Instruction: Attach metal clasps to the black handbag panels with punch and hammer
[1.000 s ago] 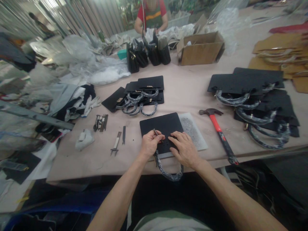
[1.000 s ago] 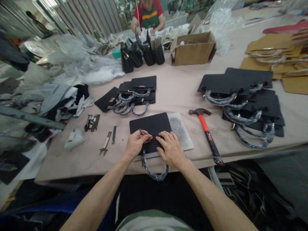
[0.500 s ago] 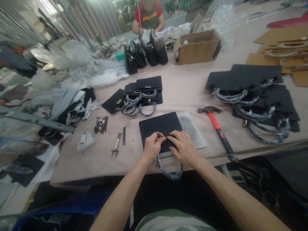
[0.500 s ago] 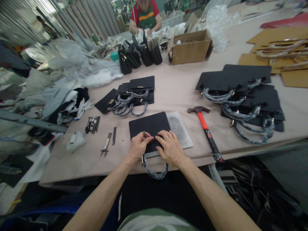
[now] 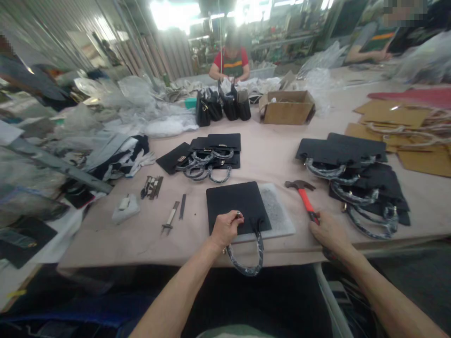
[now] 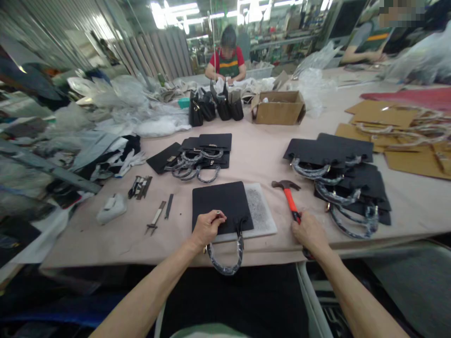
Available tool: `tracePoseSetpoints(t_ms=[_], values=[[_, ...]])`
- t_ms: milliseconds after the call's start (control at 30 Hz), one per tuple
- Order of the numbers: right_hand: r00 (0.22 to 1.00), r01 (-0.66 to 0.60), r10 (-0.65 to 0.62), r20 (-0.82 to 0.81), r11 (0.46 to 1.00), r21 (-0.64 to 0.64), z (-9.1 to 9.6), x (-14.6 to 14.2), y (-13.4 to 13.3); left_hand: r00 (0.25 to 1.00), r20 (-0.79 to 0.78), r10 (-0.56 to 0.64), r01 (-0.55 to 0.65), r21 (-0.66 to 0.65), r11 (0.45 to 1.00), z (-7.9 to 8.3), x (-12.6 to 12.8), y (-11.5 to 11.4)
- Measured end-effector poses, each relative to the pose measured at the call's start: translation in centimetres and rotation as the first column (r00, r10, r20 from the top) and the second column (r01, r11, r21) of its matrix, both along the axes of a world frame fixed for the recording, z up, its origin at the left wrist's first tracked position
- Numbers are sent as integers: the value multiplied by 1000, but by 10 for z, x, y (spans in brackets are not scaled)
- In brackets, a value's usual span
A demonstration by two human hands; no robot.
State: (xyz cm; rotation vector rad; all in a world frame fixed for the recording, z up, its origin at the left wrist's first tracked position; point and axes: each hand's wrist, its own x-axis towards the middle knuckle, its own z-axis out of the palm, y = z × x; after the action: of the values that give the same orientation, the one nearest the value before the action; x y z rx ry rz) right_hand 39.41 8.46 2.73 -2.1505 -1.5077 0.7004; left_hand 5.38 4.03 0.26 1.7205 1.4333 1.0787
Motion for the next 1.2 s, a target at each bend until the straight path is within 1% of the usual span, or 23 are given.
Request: tracePoseSetpoints(t_ms=[67,200,267,300,367,433,467,500,567,600,633,667,733,767,800,833,867,933,967,1000,1067,1133,1200], values=[[986,-31,16,-164,996,-84,15,-4,6,1000,-13,0,1,35,999,0,0,1],[917,-116,63,-394,987,-112,54,-38,1,1000,-20,-6,7,72,997,0,0,3],[889,-97,55,-455,993,-69,73,-56,-14,1000,-27,-10,12,79,997,0,0,3],[892,-88,76,-445,996,-6,81,-64,-24,999,-31,-11,13,82,997,-1,0,2],[937,-133,190,-294,970,203,92,-76,-46,999,-37,-13,16,92,996,-1,0,2],[939,-322,344,10,870,372,98,-83,-65,999,-42,-17,21,99,995,-2,0,2],[896,-443,412,163,814,377,100,-85,-72,999,-44,-17,22,98,995,-3,1,2],[835,-548,475,280,766,335,103,-86,-77,999,-45,-15,19,94,995,-3,1,2],[714,-681,573,403,701,210,112,-86,-81,999,-48,-4,9,86,996,-4,1,2],[684,-707,593,425,681,189,120,-87,-81,999,-50,-1,5,84,996,-5,1,2],[684,-711,588,432,669,216,130,-88,-80,999,-51,-1,5,86,996,-5,1,2],[717,-685,550,428,670,286,140,-90,-79,999,-52,-4,9,90,996,-5,0,2],[844,-531,378,381,691,490,155,-95,-78,998,-54,-11,16,98,995,-5,0,3],[891,-449,289,351,681,578,157,-98,-79,998,-55,-10,16,102,995,-4,0,2],[908,-412,246,339,671,616,155,-100,-81,998,-58,-9,15,103,995,-5,0,2],[899,-430,258,354,675,599,150,-101,-84,998,-66,-9,15,101,995,-5,0,2],[862,-498,326,388,689,527,142,-100,-86,997,-78,-9,17,94,995,-5,0,2],[731,-661,525,435,705,259,122,-93,-89,995,-100,-8,16,77,997,-7,-1,2],[685,-691,591,427,712,122,113,-87,-88,994,-108,-4,12,73,997,-8,-1,2],[672,-683,615,413,730,25,105,-81,-84,994,-112,-2,10,74,997,-8,-2,2],[713,-618,588,382,784,-55,93,-67,-72,994,-112,-1,11,89,996,-6,-2,3],[796,-512,515,318,853,-101,80,-57,-54,994,-110,-19,31,107,994,-2,0,2],[869,-398,428,250,903,-163,67,-49,-37,994,-100,-43,55,128,990,1,2,-1]])
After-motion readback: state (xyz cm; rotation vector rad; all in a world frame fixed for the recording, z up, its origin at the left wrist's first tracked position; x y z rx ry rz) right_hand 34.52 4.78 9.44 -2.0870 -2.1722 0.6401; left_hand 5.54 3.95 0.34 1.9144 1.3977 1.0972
